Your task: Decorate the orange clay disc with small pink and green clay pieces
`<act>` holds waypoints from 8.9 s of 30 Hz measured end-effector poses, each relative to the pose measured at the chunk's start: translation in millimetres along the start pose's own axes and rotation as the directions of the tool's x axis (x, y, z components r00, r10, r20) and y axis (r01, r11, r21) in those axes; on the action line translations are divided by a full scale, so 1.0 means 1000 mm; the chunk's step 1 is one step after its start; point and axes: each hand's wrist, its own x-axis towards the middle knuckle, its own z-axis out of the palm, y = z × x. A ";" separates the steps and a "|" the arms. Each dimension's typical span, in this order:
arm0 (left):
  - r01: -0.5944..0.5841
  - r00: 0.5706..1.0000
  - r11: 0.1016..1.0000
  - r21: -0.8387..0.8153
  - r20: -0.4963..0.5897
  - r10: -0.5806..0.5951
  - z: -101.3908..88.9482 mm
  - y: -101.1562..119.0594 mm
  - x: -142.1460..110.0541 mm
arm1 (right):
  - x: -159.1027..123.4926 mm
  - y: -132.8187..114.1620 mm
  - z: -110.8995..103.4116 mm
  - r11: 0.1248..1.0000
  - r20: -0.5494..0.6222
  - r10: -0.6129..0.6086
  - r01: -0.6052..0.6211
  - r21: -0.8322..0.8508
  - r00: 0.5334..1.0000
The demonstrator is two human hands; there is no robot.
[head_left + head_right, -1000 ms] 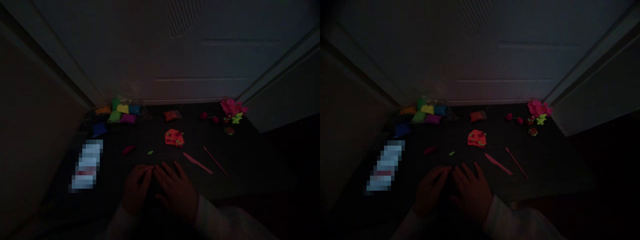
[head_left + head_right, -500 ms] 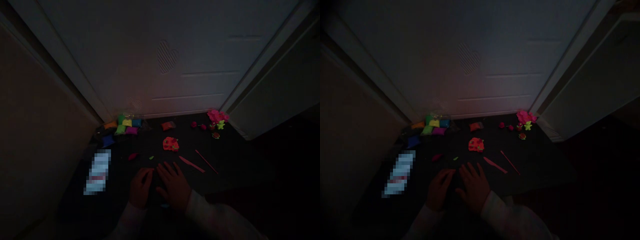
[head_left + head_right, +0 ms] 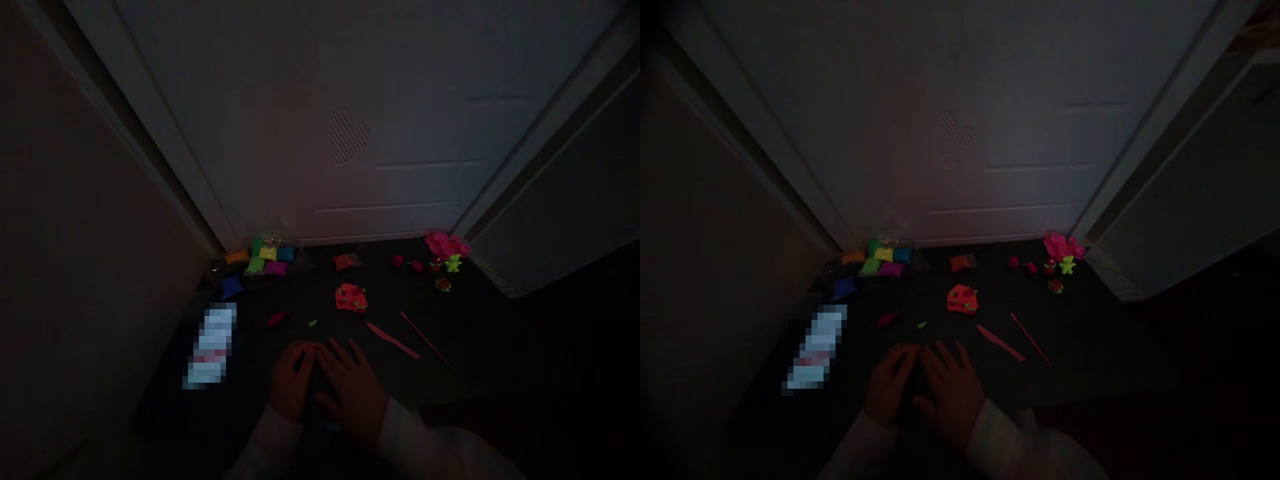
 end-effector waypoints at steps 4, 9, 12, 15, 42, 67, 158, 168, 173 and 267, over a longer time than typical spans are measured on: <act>0.013 1.000 1.000 -0.005 -0.004 -0.013 0.000 0.000 0.001 | 0.001 -0.001 -0.002 1.000 0.002 0.000 -0.001 0.011 1.000; 0.043 0.998 0.999 -0.013 -0.038 -0.043 0.000 -0.001 0.001 | 0.003 0.001 -0.003 1.000 -0.025 -0.002 0.001 -0.015 1.000; 0.058 0.997 0.998 -0.019 -0.057 -0.059 0.000 -0.001 0.001 | 0.002 0.000 -0.001 0.998 -0.057 0.002 -0.006 -0.069 0.998; 0.060 0.996 0.998 -0.021 -0.067 -0.062 -0.001 0.000 0.001 | 0.002 -0.002 0.002 0.994 -0.039 -0.080 0.077 -0.073 0.996; -0.016 1.000 0.999 0.042 0.021 0.015 0.004 0.000 -0.001 | -0.002 0.023 -0.001 0.994 -0.412 0.106 -0.114 0.007 0.905; 0.104 0.984 0.993 -0.056 -0.137 -0.111 -0.001 -0.003 -0.001 | 0.055 0.022 -0.023 0.934 -0.076 0.103 -0.122 -0.335 0.992; 0.075 0.989 0.992 -0.104 -0.120 -0.087 -0.001 -0.002 -0.001 | 0.056 0.010 -0.023 0.924 0.026 0.040 -0.027 -0.380 0.999; 0.068 0.990 0.994 -0.087 -0.115 -0.078 -0.001 -0.003 -0.001 | 0.056 0.010 -0.021 0.928 0.026 0.026 -0.014 -0.372 0.999; 0.056 0.992 0.997 -0.061 -0.108 -0.062 -0.002 -0.003 -0.002 | 0.055 0.014 -0.020 0.927 -0.046 0.070 -0.081 -0.366 0.997; -0.428 0.903 0.736 0.525 0.277 0.328 0.000 -0.009 -0.018 | 0.002 0.032 -0.015 0.962 -0.207 0.219 -0.175 0.211 0.954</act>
